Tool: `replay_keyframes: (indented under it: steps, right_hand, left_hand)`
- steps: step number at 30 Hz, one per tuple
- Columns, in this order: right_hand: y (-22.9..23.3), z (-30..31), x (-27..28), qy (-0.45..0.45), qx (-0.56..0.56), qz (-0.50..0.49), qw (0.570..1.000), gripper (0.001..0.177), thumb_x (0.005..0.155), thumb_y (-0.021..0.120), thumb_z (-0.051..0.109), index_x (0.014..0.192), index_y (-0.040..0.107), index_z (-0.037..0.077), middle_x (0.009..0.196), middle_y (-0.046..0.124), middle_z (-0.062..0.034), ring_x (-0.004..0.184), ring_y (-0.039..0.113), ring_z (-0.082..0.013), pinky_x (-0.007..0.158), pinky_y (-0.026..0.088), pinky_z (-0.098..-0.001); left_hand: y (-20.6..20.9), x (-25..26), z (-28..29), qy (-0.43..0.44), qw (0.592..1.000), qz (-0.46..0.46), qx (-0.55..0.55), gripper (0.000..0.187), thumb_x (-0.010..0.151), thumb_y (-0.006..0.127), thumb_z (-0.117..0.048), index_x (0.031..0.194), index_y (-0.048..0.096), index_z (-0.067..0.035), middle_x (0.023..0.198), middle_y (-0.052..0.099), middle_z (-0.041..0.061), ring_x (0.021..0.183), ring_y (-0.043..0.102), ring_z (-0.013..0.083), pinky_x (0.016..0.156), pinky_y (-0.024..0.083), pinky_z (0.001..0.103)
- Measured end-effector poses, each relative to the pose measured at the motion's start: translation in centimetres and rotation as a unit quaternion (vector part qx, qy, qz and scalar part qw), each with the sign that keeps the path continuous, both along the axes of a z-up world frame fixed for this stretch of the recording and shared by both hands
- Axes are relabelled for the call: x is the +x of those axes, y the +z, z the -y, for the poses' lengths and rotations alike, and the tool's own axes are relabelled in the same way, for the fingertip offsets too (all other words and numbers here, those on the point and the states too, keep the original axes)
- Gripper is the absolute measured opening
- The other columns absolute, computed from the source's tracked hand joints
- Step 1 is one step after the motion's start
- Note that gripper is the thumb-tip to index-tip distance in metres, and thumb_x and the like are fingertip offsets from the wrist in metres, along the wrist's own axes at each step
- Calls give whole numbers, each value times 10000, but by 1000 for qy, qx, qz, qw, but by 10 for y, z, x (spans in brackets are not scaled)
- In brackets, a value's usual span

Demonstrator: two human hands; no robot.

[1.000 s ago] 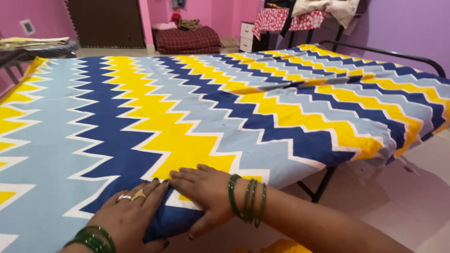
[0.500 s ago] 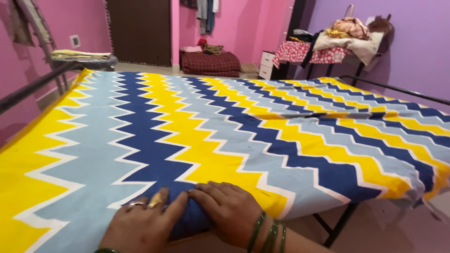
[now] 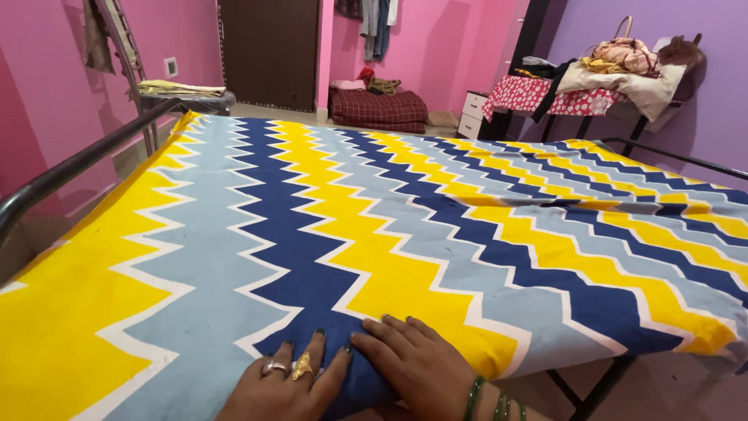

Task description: The person smoothes a yellow, blue, and white chevron-patterned bedsheet over a mattress and tucks the edges and corners under the mattress by hand.

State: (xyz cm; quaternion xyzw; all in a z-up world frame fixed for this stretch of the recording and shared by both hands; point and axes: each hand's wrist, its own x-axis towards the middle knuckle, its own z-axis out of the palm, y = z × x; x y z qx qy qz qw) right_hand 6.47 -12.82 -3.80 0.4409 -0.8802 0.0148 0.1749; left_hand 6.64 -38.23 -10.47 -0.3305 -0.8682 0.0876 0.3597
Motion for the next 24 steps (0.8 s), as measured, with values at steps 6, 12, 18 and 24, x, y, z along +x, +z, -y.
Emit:
replay_keyframes:
  steps: [6, 12, 18, 24]
  right_hand:
    - [22, 50, 1, 67, 24, 94, 993, 924, 790, 804, 418, 1511, 396, 9, 1586, 411, -239, 1454, 369, -424, 1155, 246, -552]
    - [14, 76, 6, 69, 11, 96, 993, 798, 803, 773, 321, 1481, 456, 43, 1552, 447, -233, 1442, 402, -419, 1189, 275, -503]
    - [-4, 68, -4, 49, -13, 37, 998, 680, 814, 721, 190, 1449, 510, 73, 1544, 493, -173, 1421, 462, -388, 1152, 354, -476]
    - [-30, 64, -12, 69, -4, -38, 997, 519, 994, 588, 211, 1485, 481, 83, 1587, 441, -184, 1462, 402, -371, 1154, 297, -503]
  left_hand:
    - [-10, 13, 27, 68, 994, 8, 85, 580, 849, 541, -388, 1316, 620, -53, 1251, 688, 197, 1049, 732, 342, 858, 562, 468]
    - [-14, 30, 50, 85, 979, -141, 123, 624, 845, 502, -639, 1279, 613, -204, 1244, 693, 166, 1109, 689, 341, 890, 516, 525]
    - [12, 34, 50, 95, 988, 12, 119, 439, 795, 646, -321, 1212, 704, -199, 1162, 755, 136, 1012, 746, 320, 743, 560, 501]
    - [1, 39, 54, 57, 996, -37, 55, 384, 893, 584, -364, 1213, 683, -175, 1140, 732, 183, 1010, 735, 382, 789, 568, 526]
